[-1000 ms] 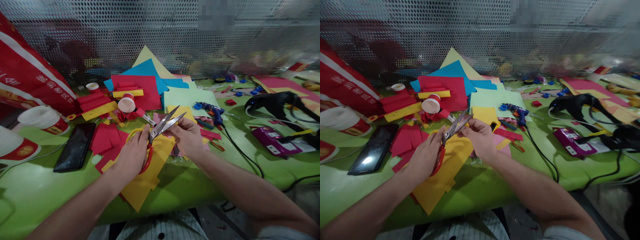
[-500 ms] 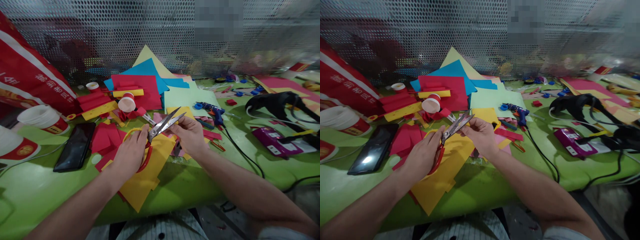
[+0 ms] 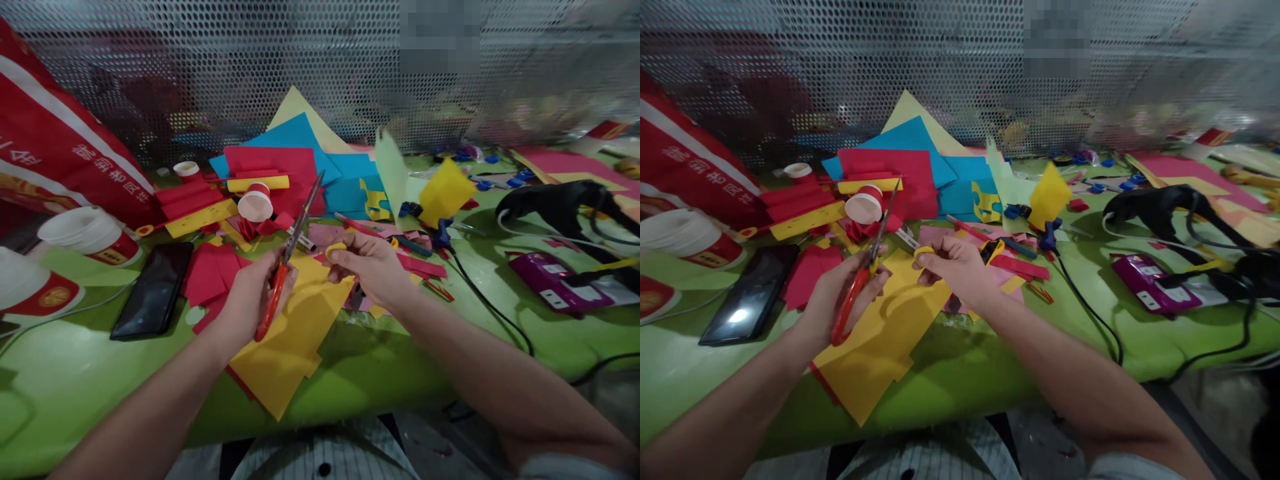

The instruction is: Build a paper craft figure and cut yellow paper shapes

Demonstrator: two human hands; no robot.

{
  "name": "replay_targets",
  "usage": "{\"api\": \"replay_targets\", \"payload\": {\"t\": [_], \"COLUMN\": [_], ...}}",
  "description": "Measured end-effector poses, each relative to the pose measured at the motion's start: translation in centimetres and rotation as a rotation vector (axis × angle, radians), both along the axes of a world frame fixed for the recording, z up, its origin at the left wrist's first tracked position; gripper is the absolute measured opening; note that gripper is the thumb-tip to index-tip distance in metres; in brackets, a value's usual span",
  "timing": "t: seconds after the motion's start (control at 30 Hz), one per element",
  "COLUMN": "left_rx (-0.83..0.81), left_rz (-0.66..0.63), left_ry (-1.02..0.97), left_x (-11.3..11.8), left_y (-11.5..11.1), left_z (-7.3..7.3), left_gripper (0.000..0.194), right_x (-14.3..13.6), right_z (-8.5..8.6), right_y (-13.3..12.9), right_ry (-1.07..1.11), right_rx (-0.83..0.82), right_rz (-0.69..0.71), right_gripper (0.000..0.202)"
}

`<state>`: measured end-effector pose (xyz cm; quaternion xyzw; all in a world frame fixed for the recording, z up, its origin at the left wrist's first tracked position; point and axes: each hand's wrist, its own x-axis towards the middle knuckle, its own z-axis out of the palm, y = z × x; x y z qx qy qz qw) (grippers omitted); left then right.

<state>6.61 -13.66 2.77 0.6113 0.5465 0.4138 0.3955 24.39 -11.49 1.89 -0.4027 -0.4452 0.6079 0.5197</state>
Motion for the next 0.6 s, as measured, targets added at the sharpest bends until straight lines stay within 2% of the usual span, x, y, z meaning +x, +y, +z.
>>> {"api": "replay_targets", "payload": {"t": [0.17, 0.27, 0.37, 0.5, 0.6], "left_rx": [-0.026, -0.030, -0.044, -0.067, -0.043], "left_rz": [-0.063, -0.089, -0.107, -0.125, -0.111], "left_ry": [-0.179, -0.279, -0.310, -0.337, -0.353], "left_x": [1.2, 1.4, 1.5, 1.5, 1.4], "left_y": [-0.2, -0.1, 0.0, 0.1, 0.1], "left_z": [-0.2, -0.5, -0.8, -1.1, -1.3], "left_gripper": [0.045, 0.045, 0.040, 0.037, 0.037], "right_x": [-0.8, -1.3, -1.6, -2.1, -1.1], "right_z": [0.0, -0.1, -0.5, -1.1, -0.3], "right_y": [-0.7, -1.1, -1.5, -1.8, -1.4], "right_ry": [-0.068, -0.094, -0.146, -0.204, -0.347], "right_rx": [-0.028, -0.042, -0.026, 0.006, 0.104], "right_rz": [0.085, 0.130, 0.178, 0.245, 0.274], "right_gripper": [0.017, 0.022, 0.032, 0.033, 0.034]}}
